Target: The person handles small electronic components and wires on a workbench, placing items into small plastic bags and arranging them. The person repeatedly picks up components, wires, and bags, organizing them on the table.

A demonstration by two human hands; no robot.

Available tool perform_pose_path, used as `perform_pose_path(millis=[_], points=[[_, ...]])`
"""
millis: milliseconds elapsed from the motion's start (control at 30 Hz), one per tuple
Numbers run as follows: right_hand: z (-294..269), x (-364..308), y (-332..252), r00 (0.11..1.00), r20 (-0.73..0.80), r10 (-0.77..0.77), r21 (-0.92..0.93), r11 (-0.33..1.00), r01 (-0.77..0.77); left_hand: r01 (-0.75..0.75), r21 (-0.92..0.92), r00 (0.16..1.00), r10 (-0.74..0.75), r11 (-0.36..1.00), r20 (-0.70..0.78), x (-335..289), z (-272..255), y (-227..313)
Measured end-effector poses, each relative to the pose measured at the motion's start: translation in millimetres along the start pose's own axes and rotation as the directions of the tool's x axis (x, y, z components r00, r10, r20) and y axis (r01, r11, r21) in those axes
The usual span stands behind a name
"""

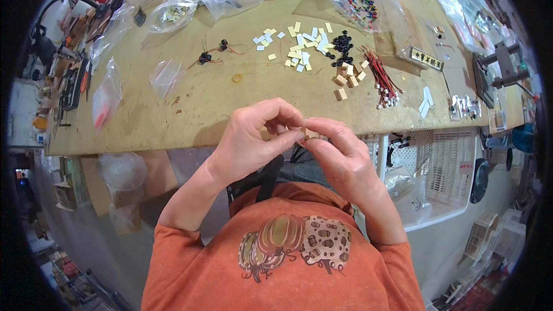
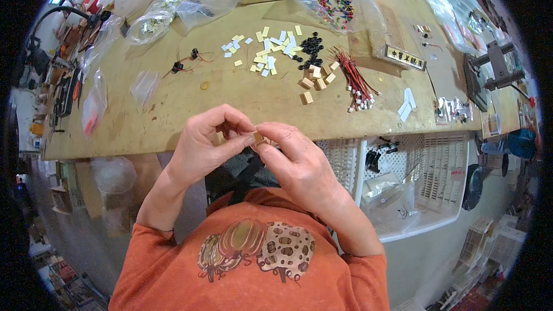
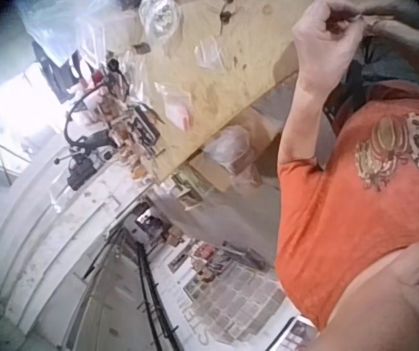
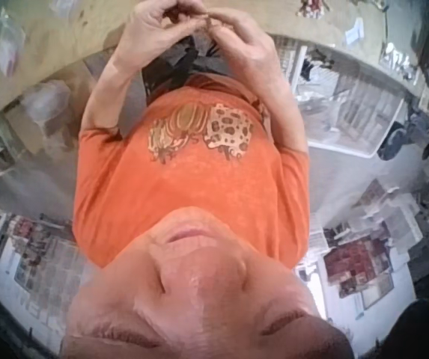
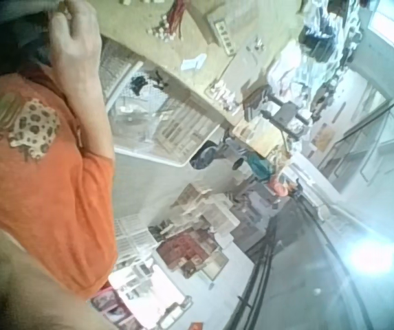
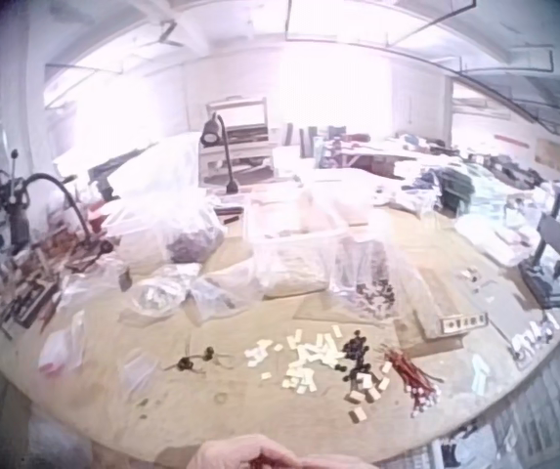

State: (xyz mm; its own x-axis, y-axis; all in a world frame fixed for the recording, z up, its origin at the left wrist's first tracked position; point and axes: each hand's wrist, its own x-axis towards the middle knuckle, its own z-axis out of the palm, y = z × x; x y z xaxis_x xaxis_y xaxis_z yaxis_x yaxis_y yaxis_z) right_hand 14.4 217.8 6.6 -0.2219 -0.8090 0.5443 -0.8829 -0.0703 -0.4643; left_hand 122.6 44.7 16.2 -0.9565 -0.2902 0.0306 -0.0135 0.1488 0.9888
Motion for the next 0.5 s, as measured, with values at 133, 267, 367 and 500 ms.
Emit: perform_pose_path(millis=[133, 267, 367, 500], points=[[3, 3, -2, 1.0, 0.008, 0.002, 0.006, 1.0, -0.002, -0.297, 0.199, 0.955, 0.296, 0.934, 0.033, -1, -12, -10], [7, 1, -1, 0.999, 0.037, 0.005, 0.029, 1.0, -0.006, -0.442, 0.515, 0.896, 0.387, 0.735, 0.217, -7, -12, -20], [7, 6, -6, 0.998, 0.055, 0.021, 0.022, 0.999, -0.023, -0.29, 0.24, 0.952, 0.254, 0.926, 0.172, -8, -24, -14], [8, -3, -2, 0.996, 0.006, 0.092, 0.068, 0.993, -0.092, -0.024, 0.411, 0.97, 0.12, 0.912, -0.21, 16, -75, -16]])
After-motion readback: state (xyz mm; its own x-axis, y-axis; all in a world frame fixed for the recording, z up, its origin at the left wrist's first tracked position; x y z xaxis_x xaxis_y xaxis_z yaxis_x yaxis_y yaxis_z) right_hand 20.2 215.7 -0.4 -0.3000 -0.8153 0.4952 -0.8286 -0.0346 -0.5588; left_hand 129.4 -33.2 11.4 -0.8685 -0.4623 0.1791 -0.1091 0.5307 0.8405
